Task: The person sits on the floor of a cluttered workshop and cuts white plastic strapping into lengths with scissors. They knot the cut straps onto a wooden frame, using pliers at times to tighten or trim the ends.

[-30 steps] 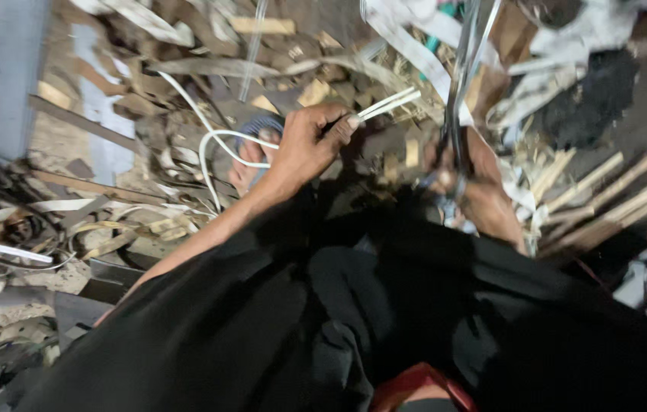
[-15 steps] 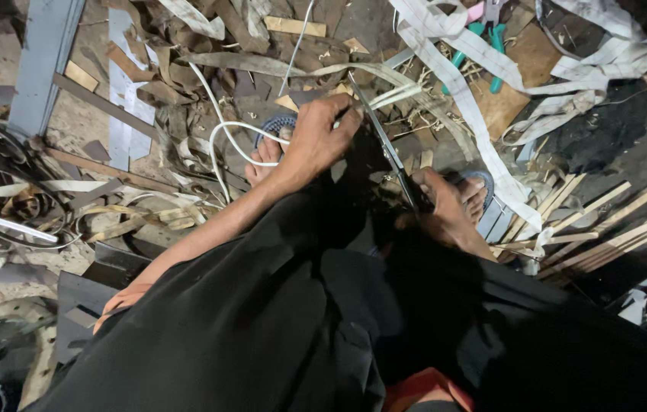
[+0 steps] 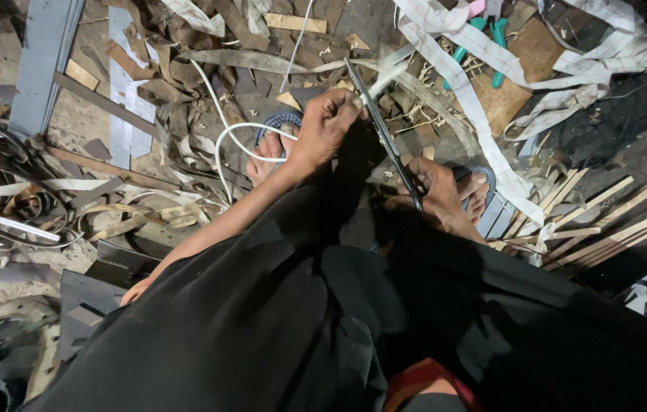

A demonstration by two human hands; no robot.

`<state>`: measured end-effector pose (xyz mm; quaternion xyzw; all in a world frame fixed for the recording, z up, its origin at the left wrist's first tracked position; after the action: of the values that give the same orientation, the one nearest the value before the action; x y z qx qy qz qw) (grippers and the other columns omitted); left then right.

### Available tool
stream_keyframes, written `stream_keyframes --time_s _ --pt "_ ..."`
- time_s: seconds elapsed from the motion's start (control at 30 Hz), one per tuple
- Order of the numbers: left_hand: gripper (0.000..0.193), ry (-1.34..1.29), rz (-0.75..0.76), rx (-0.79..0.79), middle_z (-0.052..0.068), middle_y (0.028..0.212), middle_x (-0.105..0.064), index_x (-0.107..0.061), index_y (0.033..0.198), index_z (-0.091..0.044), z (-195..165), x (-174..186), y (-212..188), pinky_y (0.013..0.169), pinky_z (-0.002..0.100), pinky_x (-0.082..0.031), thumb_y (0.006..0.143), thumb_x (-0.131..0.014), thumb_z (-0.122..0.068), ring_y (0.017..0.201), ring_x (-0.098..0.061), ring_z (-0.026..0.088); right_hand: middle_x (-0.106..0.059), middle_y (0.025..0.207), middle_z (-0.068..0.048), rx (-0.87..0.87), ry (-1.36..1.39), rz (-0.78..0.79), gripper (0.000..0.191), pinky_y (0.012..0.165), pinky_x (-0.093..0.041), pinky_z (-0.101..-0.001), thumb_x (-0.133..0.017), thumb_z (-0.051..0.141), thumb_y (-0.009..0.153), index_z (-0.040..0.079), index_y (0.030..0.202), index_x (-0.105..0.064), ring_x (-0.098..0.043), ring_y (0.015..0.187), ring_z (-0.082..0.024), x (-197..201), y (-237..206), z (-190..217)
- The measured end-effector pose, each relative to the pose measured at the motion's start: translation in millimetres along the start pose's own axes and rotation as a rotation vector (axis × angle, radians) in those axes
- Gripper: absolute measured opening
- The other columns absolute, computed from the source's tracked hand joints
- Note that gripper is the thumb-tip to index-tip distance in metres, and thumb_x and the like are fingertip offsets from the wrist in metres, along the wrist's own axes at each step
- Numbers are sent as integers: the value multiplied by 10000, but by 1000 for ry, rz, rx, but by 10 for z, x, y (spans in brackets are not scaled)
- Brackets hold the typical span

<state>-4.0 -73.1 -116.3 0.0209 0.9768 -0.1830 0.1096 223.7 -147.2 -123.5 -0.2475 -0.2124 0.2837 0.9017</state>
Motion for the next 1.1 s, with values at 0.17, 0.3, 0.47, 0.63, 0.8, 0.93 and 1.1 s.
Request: stream_keyframes --time_s 0.17,0.3,0.47,0.63,0.8,0.93,1.1 --pt "232 70 -49 28 -53 765 -407 -526 865 5 63 68 -15 627 261 -312 1052 -599 -111 727 -377 55 -601 800 -9 -97 300 8 311 667 -515 -278 -889 25 700 43 850 -617 -570 743 -62 -38 -142 149" --pt "100 145 108 -88 52 867 -557 -615 985 17 -16 -111 -101 730 343 -437 998 -586 -78 838 -523 164 -725 880 -42 93 -67 -95 390 756 -572 -300 -915 73 735 48 969 -605 -670 814 -79 225 -105 615" --pt "194 414 247 -204 190 934 -653 -675 1050 -14 -136 -418 -249 787 425 -520 859 -688 -41 893 -648 375 -719 1028 -123 11 -212 -365 473 775 -540 -335 -865 12 711 8 1082 -572 -672 890 -204 462 62 964" --pt "286 365 130 -218 214 986 -669 -605 1146 -20 -117 -426 -217 765 446 -530 881 -709 -34 921 -621 417 -764 945 -69 120 -62 -447 330 824 -591 -303 -809 11 771 17 1039 -618 -741 896 -156 469 217 1027" --pt "203 219 209 7 216 940 -643 -606 1156 -38 85 -447 -208 738 458 -539 975 -691 -73 877 -607 416 -737 849 -68 151 27 -420 279 757 -580 -289 -820 -17 737 10 959 -654 -706 797 -140 433 194 843" --pt "261 406 328 -164 189 948 -713 -645 1079 -26 -139 -433 -262 742 423 -538 872 -785 -102 885 -686 384 -731 850 -71 138 149 -399 285 751 -572 -274 -794 -47 739 4 977 -646 -699 804 -126 520 203 711" --pt "179 558 368 -125 140 968 -763 -761 1055 -91 -314 -283 -254 774 414 -553 883 -746 -142 904 -729 343 -747 862 -77 80 265 -517 326 737 -575 -295 -779 -74 719 -14 1000 -625 -698 784 -143 810 172 553"
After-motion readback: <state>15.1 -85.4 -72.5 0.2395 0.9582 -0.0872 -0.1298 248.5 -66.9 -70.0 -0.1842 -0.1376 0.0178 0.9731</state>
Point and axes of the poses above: each hand's wrist, its own y-axis towards the middle knuckle, its own x-axis out of the back of the hand, z = x × y, the point moved 8 cm from there along y, towards the middle knuckle
